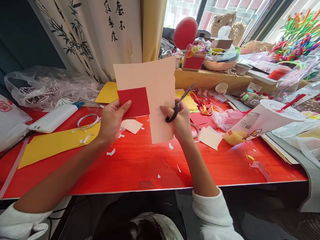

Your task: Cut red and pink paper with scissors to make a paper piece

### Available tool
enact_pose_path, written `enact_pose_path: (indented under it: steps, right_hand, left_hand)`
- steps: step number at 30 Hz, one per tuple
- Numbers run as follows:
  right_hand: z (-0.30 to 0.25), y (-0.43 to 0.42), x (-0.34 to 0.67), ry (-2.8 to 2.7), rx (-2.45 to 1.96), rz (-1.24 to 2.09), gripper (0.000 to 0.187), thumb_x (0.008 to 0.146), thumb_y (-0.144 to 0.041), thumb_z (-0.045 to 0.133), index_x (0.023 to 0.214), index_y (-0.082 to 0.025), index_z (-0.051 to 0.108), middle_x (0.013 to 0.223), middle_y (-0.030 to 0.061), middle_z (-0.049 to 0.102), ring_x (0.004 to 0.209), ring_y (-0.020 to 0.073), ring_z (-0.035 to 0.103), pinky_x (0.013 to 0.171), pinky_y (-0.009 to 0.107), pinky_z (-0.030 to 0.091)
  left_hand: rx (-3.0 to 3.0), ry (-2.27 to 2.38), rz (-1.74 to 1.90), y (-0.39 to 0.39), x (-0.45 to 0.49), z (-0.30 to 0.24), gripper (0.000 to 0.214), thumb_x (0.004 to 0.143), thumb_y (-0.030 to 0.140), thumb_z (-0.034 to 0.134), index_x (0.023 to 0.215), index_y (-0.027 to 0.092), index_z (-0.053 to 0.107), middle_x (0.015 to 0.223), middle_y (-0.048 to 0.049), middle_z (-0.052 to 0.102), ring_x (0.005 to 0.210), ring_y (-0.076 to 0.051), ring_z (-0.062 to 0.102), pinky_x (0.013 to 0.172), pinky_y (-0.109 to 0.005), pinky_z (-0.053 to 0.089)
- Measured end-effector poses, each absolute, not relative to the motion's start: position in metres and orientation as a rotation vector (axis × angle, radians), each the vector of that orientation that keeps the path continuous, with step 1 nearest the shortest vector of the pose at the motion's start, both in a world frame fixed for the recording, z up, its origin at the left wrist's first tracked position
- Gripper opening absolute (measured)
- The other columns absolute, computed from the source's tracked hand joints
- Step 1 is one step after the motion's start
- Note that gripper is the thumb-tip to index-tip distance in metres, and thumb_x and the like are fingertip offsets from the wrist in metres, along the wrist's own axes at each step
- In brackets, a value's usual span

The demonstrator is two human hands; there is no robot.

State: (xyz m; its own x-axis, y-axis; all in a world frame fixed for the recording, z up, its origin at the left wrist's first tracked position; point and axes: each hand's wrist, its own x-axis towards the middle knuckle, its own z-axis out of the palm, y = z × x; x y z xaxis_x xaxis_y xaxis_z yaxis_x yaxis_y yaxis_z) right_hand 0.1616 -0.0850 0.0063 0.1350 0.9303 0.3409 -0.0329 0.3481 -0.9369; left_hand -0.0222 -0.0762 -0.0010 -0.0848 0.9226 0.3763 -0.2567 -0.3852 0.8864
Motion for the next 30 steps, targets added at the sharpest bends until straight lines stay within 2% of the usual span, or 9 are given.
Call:
enact_pose_path:
  steps: [5, 8, 21, 26, 30]
  right_hand:
    - [0.006, -0.085, 0.161, -1.241, -0.984, 0.864, 0.025, 0.07, -0.034, 0.066, 0.088, -0.026, 0.052, 0.09, 0.0001, 0.061, 0.075, 0.0162, 0.062, 0.064, 0.031, 0.053]
    - [0.005, -0.085, 0.162, -1.228, -0.973, 0.866, 0.024, 0.069, -0.033, 0.068, 0.087, -0.026, 0.053, 0.088, -0.0005, 0.06, 0.073, 0.0153, 0.061, 0.064, 0.03, 0.053]
    - [0.005, -0.084, 0.168, -1.241, -0.955, 0.864, 0.025, 0.068, -0.031, 0.07, 0.087, -0.026, 0.053, 0.085, -0.0009, 0.06, 0.072, 0.0156, 0.06, 0.062, 0.03, 0.052]
    - [0.01, -0.081, 0.175, -1.248, -1.022, 0.774, 0.024, 0.069, -0.038, 0.07, 0.085, -0.026, 0.056, 0.077, -0.001, 0.057, 0.069, 0.0152, 0.059, 0.056, 0.028, 0.049]
    - [0.022, -0.103, 0.182, -1.151, -0.976, 0.585, 0.027, 0.077, -0.042, 0.061, 0.099, -0.026, 0.061, 0.072, 0.0007, 0.058, 0.068, 0.0155, 0.059, 0.049, 0.025, 0.045]
  left_hand:
    - [1.249, 0.752, 1.629, -0.078, -0.022, 0.0, 0.021, 0.077, 0.036, 0.067, 0.087, 0.017, 0.066, 0.093, -0.0043, 0.07, 0.089, -0.018, 0.065, 0.078, -0.03, 0.052]
    - [1.252, 0.751, 1.617, -0.079, -0.022, 0.002, 0.02, 0.077, 0.036, 0.067, 0.084, 0.017, 0.066, 0.093, -0.0043, 0.07, 0.089, -0.018, 0.065, 0.079, -0.03, 0.052]
    - [1.267, 0.76, 1.599, -0.079, -0.023, 0.0, 0.02, 0.076, 0.037, 0.068, 0.075, 0.017, 0.064, 0.081, -0.002, 0.067, 0.081, -0.016, 0.063, 0.07, -0.028, 0.052]
    - [1.271, 0.815, 1.664, -0.076, -0.024, 0.0, 0.02, 0.075, 0.038, 0.069, 0.077, 0.018, 0.065, 0.077, -0.0013, 0.065, 0.081, -0.017, 0.062, 0.07, -0.027, 0.051]
    - [1.284, 0.852, 1.74, -0.073, -0.026, 0.0, 0.023, 0.076, 0.042, 0.068, 0.078, 0.019, 0.065, 0.074, -0.0009, 0.063, 0.08, -0.017, 0.062, 0.068, -0.026, 0.051]
